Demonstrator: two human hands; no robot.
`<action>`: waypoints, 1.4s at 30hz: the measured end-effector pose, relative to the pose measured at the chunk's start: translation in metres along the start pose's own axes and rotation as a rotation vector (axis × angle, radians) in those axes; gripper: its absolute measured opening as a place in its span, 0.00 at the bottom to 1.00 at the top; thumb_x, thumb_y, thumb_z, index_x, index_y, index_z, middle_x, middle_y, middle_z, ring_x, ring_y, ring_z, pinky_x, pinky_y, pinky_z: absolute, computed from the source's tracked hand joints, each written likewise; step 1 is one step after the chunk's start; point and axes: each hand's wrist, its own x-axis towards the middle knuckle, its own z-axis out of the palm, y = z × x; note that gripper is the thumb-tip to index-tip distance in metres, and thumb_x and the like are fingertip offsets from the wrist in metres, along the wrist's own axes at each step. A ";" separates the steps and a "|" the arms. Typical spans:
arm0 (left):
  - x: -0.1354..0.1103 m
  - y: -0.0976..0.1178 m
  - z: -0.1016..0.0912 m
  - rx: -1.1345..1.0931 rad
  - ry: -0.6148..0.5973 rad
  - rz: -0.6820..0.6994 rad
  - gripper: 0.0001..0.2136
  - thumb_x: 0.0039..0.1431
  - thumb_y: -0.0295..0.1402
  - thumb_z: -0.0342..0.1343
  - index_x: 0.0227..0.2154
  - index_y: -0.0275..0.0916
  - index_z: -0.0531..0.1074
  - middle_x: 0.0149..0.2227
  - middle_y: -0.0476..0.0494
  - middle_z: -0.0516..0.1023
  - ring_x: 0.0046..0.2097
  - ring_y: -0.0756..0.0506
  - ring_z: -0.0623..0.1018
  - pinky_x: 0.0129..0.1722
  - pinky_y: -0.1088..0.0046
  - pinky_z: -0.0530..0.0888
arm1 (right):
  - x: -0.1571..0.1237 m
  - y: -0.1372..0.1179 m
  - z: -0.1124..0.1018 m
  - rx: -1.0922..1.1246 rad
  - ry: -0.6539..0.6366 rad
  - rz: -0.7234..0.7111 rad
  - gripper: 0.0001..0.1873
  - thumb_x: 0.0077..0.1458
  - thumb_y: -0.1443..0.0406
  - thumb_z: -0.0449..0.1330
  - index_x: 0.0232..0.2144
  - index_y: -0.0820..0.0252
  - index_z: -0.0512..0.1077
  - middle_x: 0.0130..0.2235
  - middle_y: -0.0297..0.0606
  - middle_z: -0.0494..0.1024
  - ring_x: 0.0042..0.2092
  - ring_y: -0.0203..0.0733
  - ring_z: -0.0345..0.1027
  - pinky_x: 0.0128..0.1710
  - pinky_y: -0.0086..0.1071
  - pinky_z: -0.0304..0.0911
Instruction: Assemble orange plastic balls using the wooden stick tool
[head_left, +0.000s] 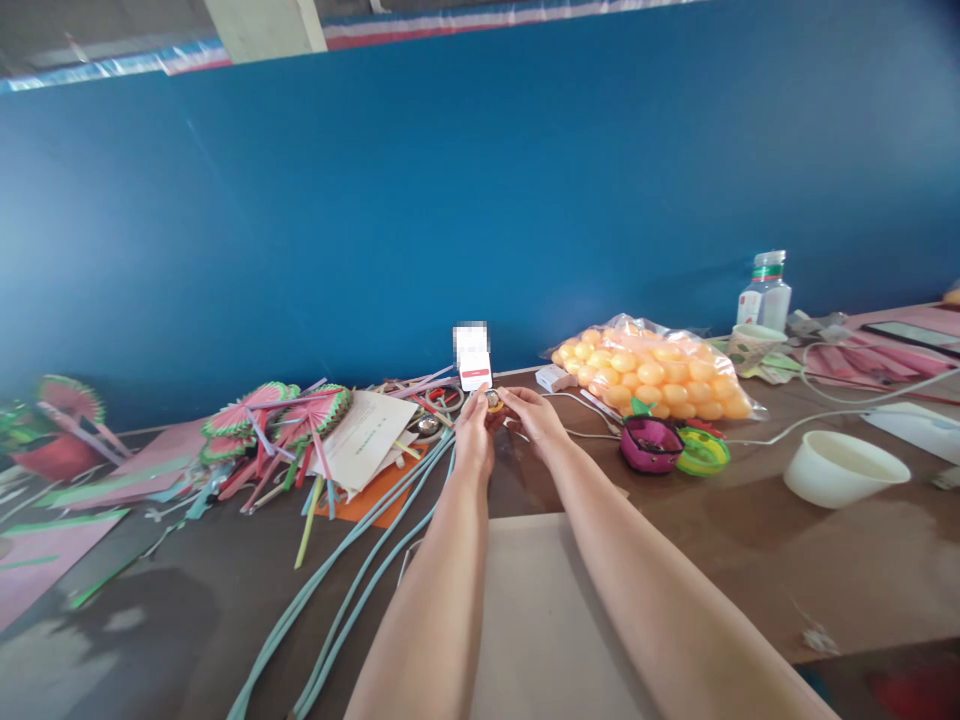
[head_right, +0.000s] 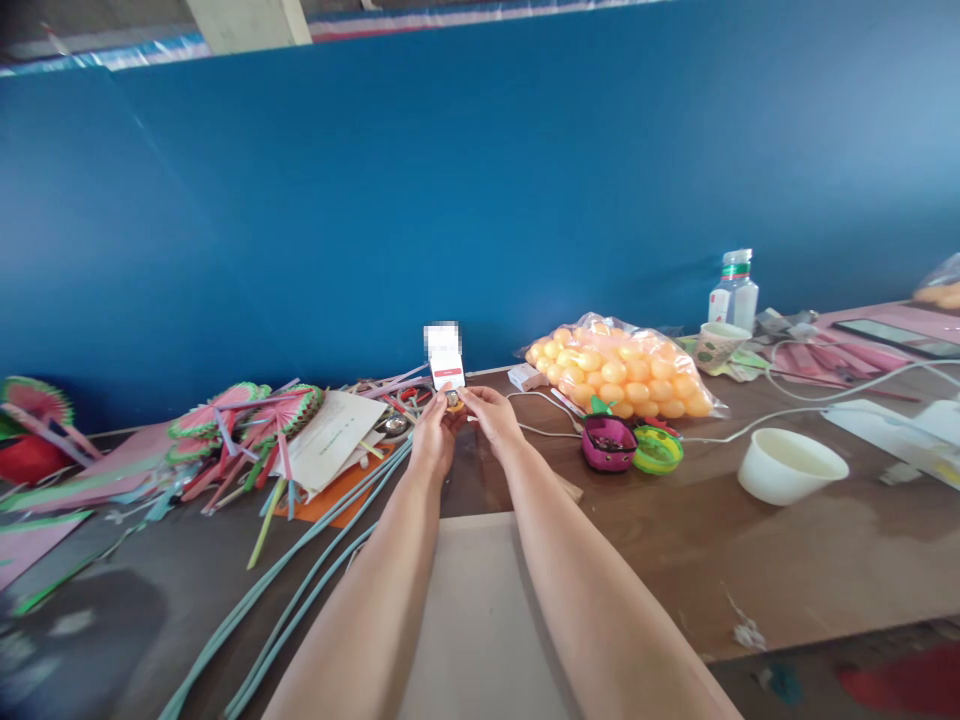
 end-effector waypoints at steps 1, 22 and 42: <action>0.000 0.000 0.000 0.001 -0.003 0.000 0.17 0.56 0.31 0.60 0.49 0.37 0.76 0.37 0.42 0.79 0.32 0.50 0.76 0.37 0.73 0.72 | 0.000 0.000 0.000 0.005 -0.004 -0.001 0.20 0.40 0.53 0.69 0.33 0.58 0.75 0.32 0.35 0.79 0.35 0.37 0.72 0.27 0.24 0.60; -0.001 0.000 -0.001 0.061 -0.042 0.024 0.20 0.53 0.32 0.62 0.51 0.41 0.75 0.41 0.43 0.79 0.37 0.48 0.77 0.37 0.73 0.71 | -0.004 -0.004 0.000 0.064 -0.027 0.021 0.20 0.37 0.54 0.71 0.32 0.56 0.74 0.32 0.31 0.78 0.35 0.35 0.71 0.30 0.25 0.59; 0.006 -0.002 -0.001 0.135 0.171 -0.156 0.06 0.58 0.30 0.57 0.38 0.35 0.74 0.30 0.45 0.76 0.26 0.52 0.75 0.29 0.77 0.71 | 0.011 0.004 -0.014 -0.462 0.302 -0.334 0.12 0.51 0.57 0.58 0.33 0.58 0.76 0.33 0.36 0.78 0.36 0.41 0.71 0.39 0.33 0.65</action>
